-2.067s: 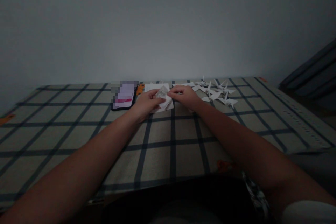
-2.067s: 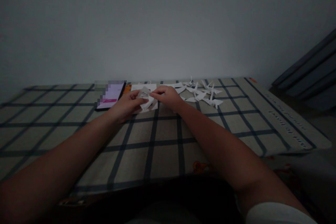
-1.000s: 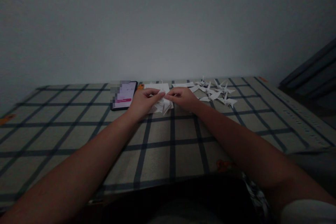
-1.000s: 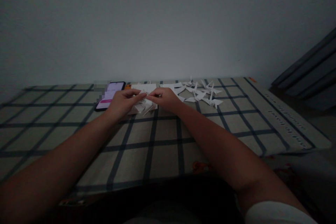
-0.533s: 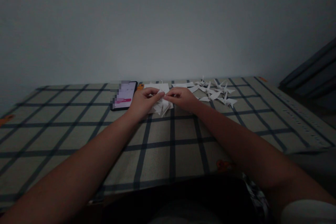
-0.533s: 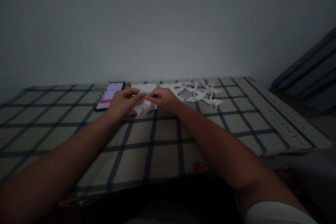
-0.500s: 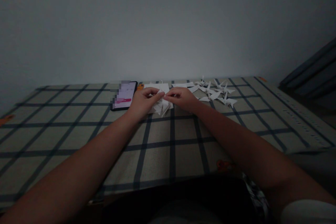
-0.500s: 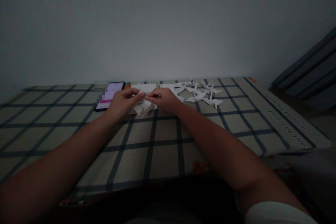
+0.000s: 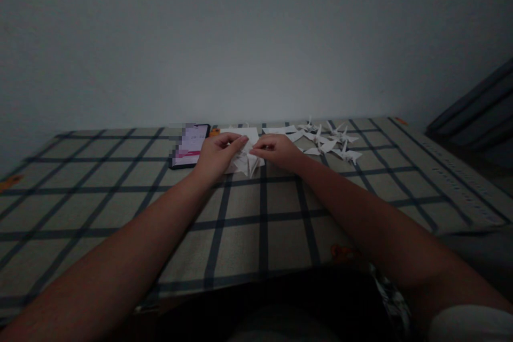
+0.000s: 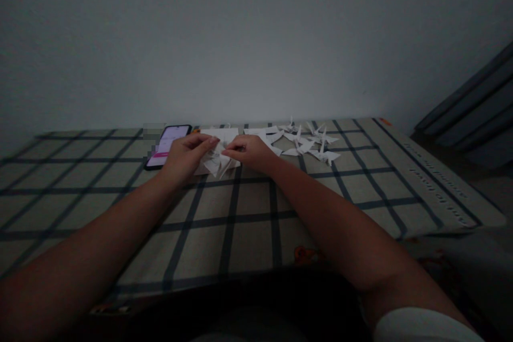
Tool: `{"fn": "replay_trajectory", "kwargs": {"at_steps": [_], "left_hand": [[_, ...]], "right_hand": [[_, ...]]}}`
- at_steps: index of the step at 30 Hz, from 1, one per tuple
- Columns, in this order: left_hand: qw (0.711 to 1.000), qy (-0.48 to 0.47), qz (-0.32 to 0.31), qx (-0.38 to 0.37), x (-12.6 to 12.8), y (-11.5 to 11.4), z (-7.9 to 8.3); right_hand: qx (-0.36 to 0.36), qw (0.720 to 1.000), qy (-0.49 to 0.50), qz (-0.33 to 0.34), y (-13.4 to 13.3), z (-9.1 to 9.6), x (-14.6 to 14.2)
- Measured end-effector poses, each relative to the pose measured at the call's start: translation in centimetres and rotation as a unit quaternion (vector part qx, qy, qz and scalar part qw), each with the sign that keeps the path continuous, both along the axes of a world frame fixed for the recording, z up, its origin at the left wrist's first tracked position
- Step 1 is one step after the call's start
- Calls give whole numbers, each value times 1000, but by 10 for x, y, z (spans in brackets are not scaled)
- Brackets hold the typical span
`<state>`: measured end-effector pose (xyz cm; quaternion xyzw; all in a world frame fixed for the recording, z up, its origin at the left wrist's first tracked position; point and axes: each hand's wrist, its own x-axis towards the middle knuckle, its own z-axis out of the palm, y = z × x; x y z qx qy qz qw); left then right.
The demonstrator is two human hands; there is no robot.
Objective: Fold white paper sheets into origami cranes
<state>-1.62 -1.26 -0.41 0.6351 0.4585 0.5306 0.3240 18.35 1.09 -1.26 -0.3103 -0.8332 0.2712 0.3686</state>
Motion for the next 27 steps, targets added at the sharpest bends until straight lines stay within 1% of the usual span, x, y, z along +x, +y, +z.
{"fn": "replay_trajectory", "kwargs": {"at_steps": [4, 7, 12, 14, 16, 18, 20, 24, 27], "left_hand": [[1000, 6, 0, 11, -1, 0, -1], [1000, 10, 5, 16, -2, 0, -3], [1000, -4, 18, 6, -1, 1, -2], [1000, 5, 8, -3, 0, 0, 0], [1000, 19, -17, -7, 1, 0, 1], [998, 36, -47, 1, 1, 0, 1], [997, 50, -62, 16, 1, 2, -1], [997, 59, -38, 34, 0, 4, -4], [998, 53, -19, 35, -1, 5, -4]], "right_hand": [[13, 1000, -10, 8, 0, 0, 0], [13, 1000, -6, 1, -1, 1, -1], [6, 1000, -16, -5, -3, 4, -1], [13, 1000, -14, -18, -3, 5, -1], [29, 999, -4, -39, -1, 5, 1], [46, 997, 10, -60, 1, 4, 2], [60, 995, 25, -71, 3, 3, 2], [70, 992, 54, -86, 7, 0, 2], [27, 992, 80, -93, 8, -3, 1]]}}
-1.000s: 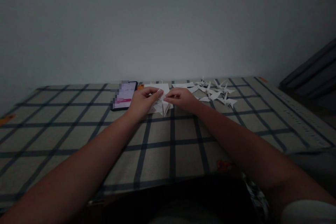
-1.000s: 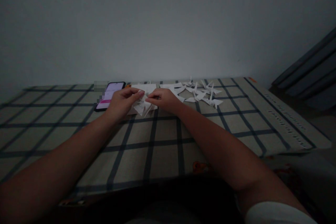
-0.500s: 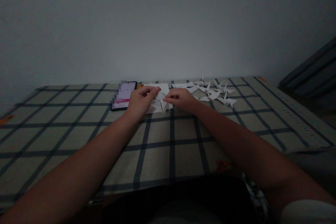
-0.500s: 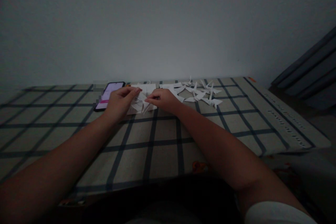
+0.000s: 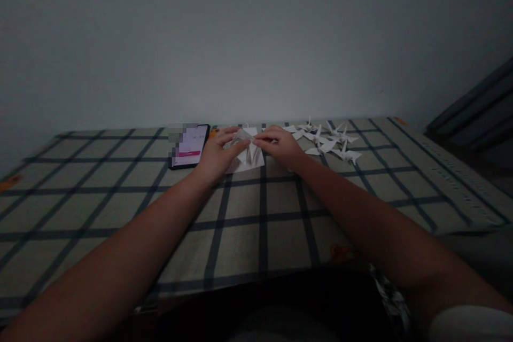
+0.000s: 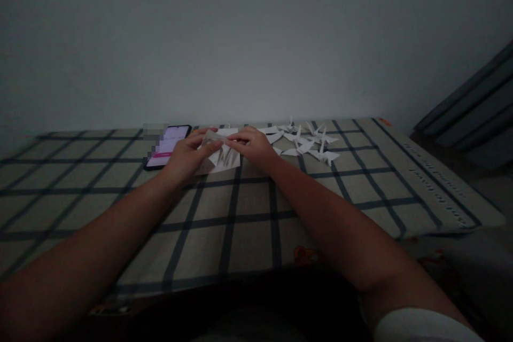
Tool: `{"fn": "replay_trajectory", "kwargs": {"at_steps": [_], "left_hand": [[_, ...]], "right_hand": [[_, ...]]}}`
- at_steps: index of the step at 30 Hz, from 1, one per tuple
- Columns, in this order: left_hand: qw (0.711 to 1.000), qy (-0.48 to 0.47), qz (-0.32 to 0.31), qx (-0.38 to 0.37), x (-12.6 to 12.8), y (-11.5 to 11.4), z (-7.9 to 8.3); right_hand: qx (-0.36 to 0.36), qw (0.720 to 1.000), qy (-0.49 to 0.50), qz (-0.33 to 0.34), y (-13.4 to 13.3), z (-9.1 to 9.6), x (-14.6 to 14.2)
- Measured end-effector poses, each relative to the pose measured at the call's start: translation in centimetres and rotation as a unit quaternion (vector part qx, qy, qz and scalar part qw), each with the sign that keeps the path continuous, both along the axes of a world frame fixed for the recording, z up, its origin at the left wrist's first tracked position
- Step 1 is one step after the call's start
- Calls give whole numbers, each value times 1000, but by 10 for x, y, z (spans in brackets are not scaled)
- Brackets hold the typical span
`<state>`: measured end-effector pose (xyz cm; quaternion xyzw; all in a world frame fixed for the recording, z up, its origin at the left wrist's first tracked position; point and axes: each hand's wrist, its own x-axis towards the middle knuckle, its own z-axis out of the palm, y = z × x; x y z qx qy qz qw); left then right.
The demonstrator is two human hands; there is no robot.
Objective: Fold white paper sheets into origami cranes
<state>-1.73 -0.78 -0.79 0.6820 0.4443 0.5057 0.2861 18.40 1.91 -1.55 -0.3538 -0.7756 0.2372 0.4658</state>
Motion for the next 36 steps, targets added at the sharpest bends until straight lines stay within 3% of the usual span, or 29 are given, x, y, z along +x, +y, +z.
{"fn": "replay_trajectory", "kwargs": {"at_steps": [4, 9, 13, 18, 25, 33, 36], "left_hand": [[1000, -14, -14, -15, 0, 0, 0], [998, -51, -17, -44, 0, 4, -5], [993, -83, -25, -79, 4, 0, -4], [969, -170, -39, -172, 10, -5, 2], [927, -259, -115, -248, 8, 1, 4], [941, -244, -125, -198, 6, -1, 2], [943, -237, -128, -193, 5, -1, 2]], "right_hand": [[-98, 992, 51, 56, 1, -3, -1], [-123, 988, 80, 43, 1, -4, -4], [-188, 972, 129, 56, 1, -5, -6], [-186, 968, 163, 41, 5, -7, -3], [-168, 970, 175, 7, 11, -12, -1], [-256, 931, 257, 35, 7, -7, -5], [-262, 932, 249, 26, 7, -6, -5]]}}
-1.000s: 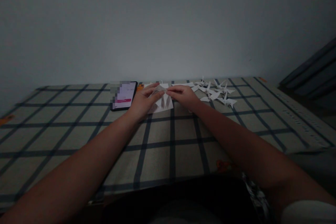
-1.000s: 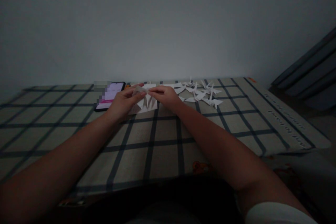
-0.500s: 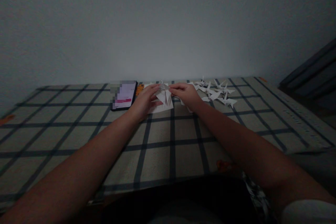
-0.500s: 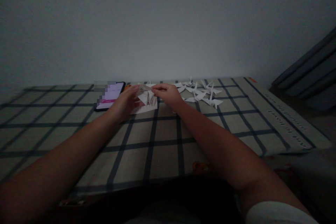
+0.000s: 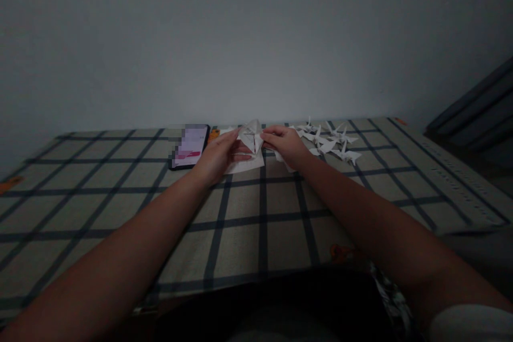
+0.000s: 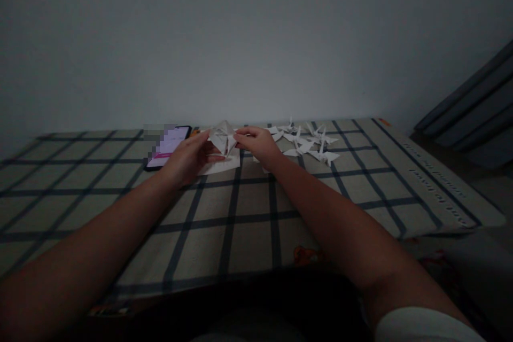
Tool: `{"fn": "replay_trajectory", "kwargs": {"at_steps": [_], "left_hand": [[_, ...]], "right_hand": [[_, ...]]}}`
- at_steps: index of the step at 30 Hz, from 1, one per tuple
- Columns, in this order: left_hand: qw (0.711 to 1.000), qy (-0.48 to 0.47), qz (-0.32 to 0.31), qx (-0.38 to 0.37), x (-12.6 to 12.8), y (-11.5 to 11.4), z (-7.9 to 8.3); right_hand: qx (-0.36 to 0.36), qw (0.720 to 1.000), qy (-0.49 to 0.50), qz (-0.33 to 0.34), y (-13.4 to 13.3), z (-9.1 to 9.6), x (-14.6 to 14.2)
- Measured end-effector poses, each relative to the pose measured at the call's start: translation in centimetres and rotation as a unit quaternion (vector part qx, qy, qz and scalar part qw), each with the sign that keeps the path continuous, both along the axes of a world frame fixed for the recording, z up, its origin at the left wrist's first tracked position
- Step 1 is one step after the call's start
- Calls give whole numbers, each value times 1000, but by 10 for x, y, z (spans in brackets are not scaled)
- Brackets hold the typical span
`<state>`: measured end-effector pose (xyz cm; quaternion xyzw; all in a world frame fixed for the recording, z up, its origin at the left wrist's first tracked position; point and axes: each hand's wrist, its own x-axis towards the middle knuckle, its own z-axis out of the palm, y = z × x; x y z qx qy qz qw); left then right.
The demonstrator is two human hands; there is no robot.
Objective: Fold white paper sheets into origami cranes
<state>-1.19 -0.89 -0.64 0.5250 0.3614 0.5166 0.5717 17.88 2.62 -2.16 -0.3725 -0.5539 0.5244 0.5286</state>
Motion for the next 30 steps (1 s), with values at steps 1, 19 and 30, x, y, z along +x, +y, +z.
{"fn": "replay_trajectory", "kwargs": {"at_steps": [1, 19, 30], "left_hand": [[1000, 7, 1, 3, 0, 0, 0], [999, -4, -35, -10, -2, 0, 0], [999, 45, -3, 15, 0, -3, 1]], "right_hand": [[4, 1000, -10, -4, 0, 0, 0], [70, 996, -44, 39, -9, 7, -1], [144, 979, -127, 70, -14, 12, 3]]}}
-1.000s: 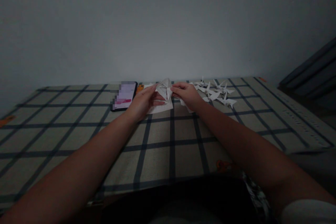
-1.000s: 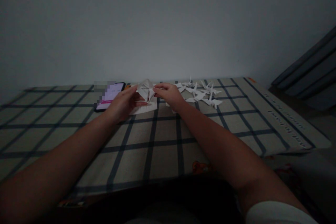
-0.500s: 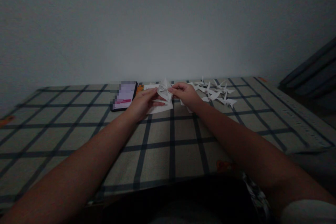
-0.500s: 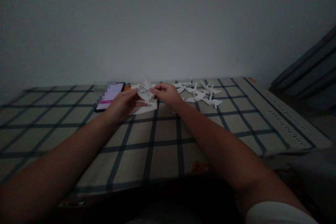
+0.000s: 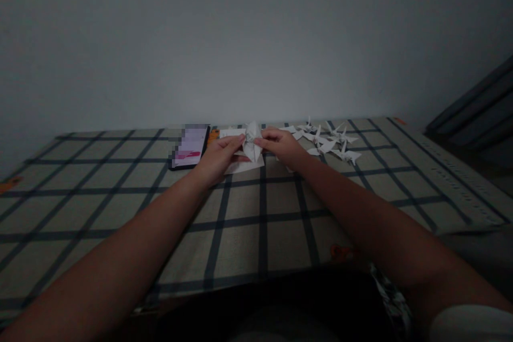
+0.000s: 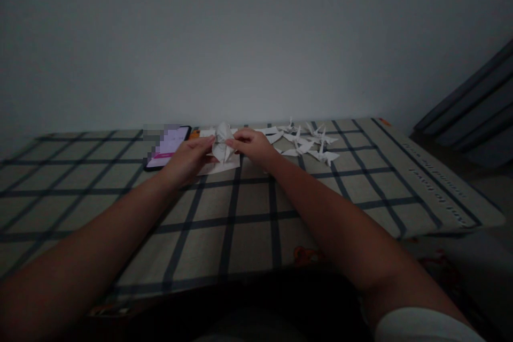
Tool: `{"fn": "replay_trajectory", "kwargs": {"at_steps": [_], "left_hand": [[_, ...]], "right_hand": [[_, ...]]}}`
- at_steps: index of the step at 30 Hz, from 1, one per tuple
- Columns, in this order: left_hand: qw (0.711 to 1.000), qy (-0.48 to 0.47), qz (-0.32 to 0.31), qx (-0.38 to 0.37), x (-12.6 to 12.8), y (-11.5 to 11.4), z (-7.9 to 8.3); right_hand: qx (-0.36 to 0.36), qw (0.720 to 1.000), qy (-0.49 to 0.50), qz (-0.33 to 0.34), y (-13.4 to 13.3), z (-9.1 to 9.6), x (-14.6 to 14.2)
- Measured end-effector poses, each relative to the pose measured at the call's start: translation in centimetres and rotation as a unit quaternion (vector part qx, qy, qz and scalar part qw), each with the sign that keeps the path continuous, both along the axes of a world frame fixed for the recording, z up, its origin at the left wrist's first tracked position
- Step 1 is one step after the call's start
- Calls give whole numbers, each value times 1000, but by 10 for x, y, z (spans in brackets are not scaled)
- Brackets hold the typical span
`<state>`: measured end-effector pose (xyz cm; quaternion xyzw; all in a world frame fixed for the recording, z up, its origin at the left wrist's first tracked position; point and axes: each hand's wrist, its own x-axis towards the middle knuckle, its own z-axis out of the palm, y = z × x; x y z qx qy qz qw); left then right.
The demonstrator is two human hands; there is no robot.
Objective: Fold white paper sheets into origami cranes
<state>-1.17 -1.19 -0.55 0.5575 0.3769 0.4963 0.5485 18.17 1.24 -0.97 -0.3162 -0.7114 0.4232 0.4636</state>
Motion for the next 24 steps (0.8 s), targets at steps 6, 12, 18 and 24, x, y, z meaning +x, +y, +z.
{"fn": "replay_trajectory", "kwargs": {"at_steps": [6, 12, 18, 24], "left_hand": [[996, 61, 42, 41, 1, -5, 3], [990, 101, 70, 65, 0, -4, 1], [989, 83, 114, 41, 0, -2, 2], [988, 75, 130, 31, -3, 5, -3]], "right_hand": [[-75, 996, 37, 9, -1, -1, -3], [0, 999, -27, -23, -4, 4, 0], [-52, 999, 2, 0, 4, -6, -4], [-82, 997, 16, -6, 5, -9, -6]]}}
